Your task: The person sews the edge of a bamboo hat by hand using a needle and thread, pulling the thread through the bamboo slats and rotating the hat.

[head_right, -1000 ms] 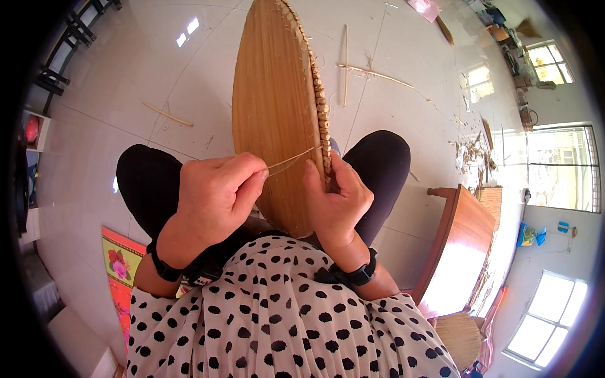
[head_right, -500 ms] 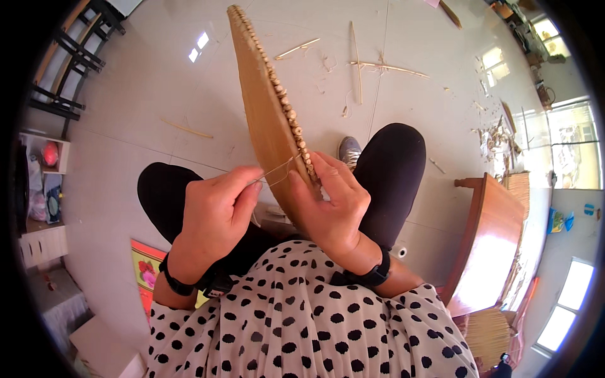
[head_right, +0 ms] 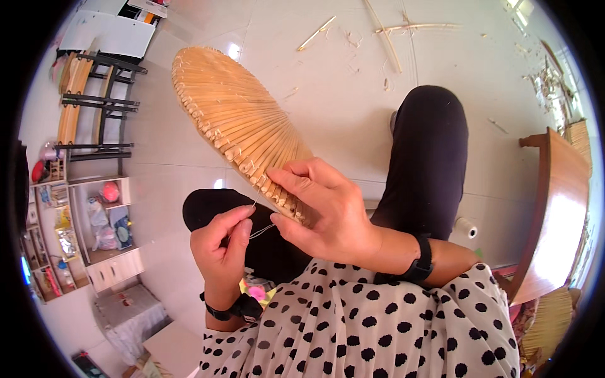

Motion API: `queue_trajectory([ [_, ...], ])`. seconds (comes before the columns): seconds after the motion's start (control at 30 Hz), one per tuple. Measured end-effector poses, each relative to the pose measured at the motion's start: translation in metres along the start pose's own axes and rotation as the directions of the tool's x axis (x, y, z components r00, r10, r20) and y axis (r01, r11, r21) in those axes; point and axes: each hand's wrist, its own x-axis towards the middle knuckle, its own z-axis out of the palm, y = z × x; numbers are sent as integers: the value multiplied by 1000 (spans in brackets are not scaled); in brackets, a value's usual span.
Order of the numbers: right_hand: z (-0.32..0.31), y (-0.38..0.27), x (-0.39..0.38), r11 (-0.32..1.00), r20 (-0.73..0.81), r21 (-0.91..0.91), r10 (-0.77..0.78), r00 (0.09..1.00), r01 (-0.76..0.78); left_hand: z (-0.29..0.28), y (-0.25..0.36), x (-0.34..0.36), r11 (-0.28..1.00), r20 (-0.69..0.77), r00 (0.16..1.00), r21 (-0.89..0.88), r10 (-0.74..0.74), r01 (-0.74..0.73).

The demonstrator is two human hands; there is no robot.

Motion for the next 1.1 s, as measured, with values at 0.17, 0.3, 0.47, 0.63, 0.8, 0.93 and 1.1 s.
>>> queue_trajectory([
  [0.17, 1, 9, 2, 984, 83, 175, -45, 996, 30, -3, -3, -5, 994, -61, 997, 100, 38, -32],
  [0.3, 0, 11, 0, 977, 112, 213, -39, 993, 14, -3, -3, -3, 979, -69, 993, 189, 94, -80],
  [0.47, 2, 12, 1, 959, 96, 282, -53, 994, 24, -2, 0, -2, 967, -67, 993, 240, 99, -81],
  [0.63, 3, 12, 1, 954, 67, 298, -59, 996, 37, 6, -2, 0, 971, -124, 980, 199, 158, -131],
  [0.8, 3, 13, 0, 959, 89, 280, -81, 993, 53, -1, -5, 0, 969, -80, 986, 212, 147, -128],
  [0.93, 6, 13, -2, 963, 71, 267, -57, 996, 36, -6, -13, -2, 963, -48, 983, 214, 179, -165],
  [1.1, 9, 12, -4, 968, 52, 248, -49, 997, 35, -11, -18, -10, 959, -37, 982, 226, 183, -171],
])
